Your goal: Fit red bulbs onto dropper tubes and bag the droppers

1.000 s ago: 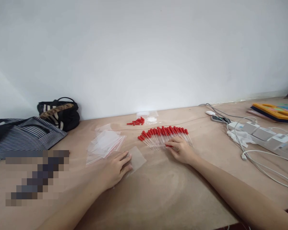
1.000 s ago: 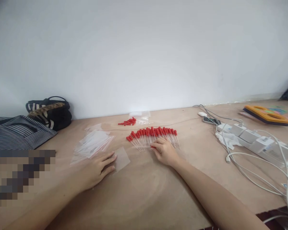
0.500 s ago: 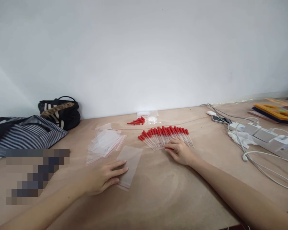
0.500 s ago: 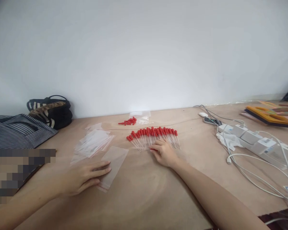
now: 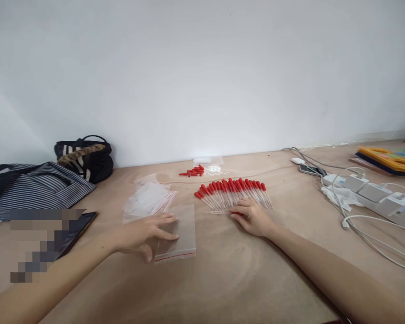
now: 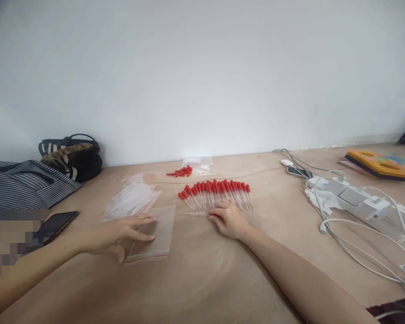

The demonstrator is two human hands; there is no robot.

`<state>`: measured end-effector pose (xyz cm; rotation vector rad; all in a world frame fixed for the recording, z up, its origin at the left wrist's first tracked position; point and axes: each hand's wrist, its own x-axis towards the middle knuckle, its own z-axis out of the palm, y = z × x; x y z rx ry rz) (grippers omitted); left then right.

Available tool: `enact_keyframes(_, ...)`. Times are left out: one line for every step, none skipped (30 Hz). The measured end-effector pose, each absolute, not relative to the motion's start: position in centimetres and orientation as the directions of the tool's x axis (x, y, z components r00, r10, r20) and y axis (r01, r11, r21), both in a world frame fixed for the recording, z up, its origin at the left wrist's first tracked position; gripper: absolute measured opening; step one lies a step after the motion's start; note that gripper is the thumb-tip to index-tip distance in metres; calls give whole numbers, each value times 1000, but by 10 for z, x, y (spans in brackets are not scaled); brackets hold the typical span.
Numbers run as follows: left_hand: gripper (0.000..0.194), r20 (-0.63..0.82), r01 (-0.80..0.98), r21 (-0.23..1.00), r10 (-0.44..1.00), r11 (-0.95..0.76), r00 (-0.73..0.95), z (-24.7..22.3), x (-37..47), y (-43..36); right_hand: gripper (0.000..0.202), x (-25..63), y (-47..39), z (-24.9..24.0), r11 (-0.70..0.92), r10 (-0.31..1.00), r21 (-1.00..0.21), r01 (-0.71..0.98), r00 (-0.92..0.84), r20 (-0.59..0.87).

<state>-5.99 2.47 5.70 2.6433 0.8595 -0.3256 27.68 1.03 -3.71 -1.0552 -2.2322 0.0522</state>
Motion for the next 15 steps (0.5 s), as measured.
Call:
enact_keyframes(46, -299, 591, 252, 519, -766, 801, 51, -62, 25, 16, 277, 10, -37, 674, 700, -299, 675, -456, 550)
enact_keyframes(46, -268, 578, 250, 518, -777, 812, 43, -62, 22, 16, 277, 10, -37, 674, 699, -298, 676, -453, 553)
enact_keyframes(44, -215, 579, 233, 539, -782, 815, 34, -59, 18, 16, 277, 10, -37, 673, 698, -296, 677, -451, 556)
enact_keyframes(43, -167, 592, 202, 568, -780, 806, 24, -53, 12, 16, 277, 10, -37, 673, 698, -296, 678, -450, 557)
enact_keyframes(41, -109, 641, 148, 631, -754, 768, 15, -44, 4, 16, 277, 10, -37, 674, 698, -297, 677, -451, 556)
enact_keyframes(39, -45, 709, 84, 708, -701, 705, 6, -34, -6, 16, 277, 11, -37, 674, 699, -300, 675, -452, 554)
enact_keyframes(38, 26, 771, 24, 772, -636, 635, 0, -22, -15, 16, 278, 11, -37, 675, 700, -303, 673, -454, 551)
enact_keyframes(39, 74, 809, -30, 806, -587, 587, -5, -10, -25, 16, 278, 11, -37, 674, 702, -306, 672, -455, 548)
enact_keyframes(39, 91, 832, -73, 827, -550, 555, -6, 2, -33, 16, 279, 11, -37, 674, 704, -308, 672, -457, 544)
enact_keyframes(37, 99, 854, -102, 849, -510, 519, -6, 11, -38, 16, 279, 11, -37, 673, 706, -310, 672, -458, 541)
enact_keyframes(36, 92, 869, -120, 866, -481, 492, -3, 19, -41, 17, 280, 12, -37, 672, 707, -310, 672, -459, 538)
enact_keyframes(36, 95, 874, -119, 871, -471, 482, 0, 23, -40, 17, 281, 12, -37, 671, 708, -311, 673, -460, 536)
enact_keyframes(35, 100, 866, -94, 861, -491, 499, 4, 25, -37, 18, 282, 12, -37, 671, 709, -311, 673, -461, 533)
enact_keyframes(36, 106, 840, -35, 834, -542, 542, 8, 24, -31, 18, 283, 11, -36, 671, 710, -311, 673, -463, 532)
enact_keyframes(40, 93, 777, 49, 777, -628, 622, 11, 21, -24, 19, 285, 10, -35, 674, 708, -311, 670, -467, 530)
